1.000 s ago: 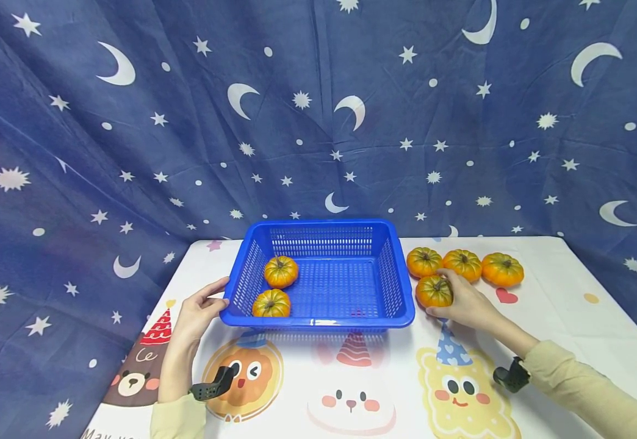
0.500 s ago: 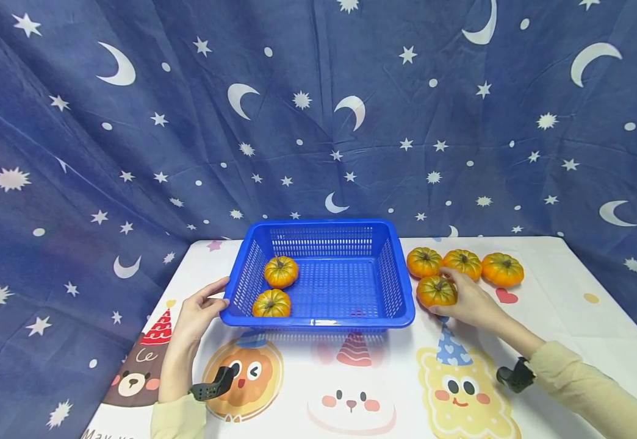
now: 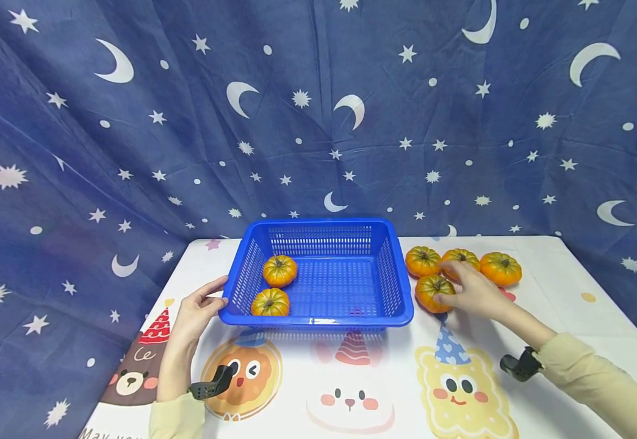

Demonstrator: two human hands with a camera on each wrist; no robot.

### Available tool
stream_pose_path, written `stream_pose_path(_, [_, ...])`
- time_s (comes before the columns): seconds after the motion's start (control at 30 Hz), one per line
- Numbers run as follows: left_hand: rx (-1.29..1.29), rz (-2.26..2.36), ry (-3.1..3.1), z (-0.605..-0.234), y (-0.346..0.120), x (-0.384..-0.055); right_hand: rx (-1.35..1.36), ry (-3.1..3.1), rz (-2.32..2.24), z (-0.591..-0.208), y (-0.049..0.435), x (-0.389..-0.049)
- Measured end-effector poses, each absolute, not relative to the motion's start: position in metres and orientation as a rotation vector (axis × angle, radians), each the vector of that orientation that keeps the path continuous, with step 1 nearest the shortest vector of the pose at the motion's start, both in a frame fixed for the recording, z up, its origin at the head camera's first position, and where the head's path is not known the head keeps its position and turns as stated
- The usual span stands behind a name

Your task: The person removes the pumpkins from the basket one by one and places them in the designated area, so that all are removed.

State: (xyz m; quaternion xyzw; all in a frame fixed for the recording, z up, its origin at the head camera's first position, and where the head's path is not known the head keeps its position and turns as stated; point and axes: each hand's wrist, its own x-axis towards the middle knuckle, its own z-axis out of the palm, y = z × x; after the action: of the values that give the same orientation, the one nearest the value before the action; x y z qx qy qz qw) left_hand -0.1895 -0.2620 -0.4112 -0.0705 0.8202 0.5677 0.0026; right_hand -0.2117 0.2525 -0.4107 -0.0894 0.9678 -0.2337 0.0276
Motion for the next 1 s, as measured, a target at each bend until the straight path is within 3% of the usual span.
stream_pose_path(0.6, [-0.213,1.771,2.584,-0.412,-0.262,-0.189,-0.478,3.06,-0.695,-0.369,0.224,-0.226])
stream_pose_path(1.0, [-0.203,1.782,2.585,-0.412,-0.262,-0.189,-0.476,3.058,-0.694,-0.356,0.196,-0.239])
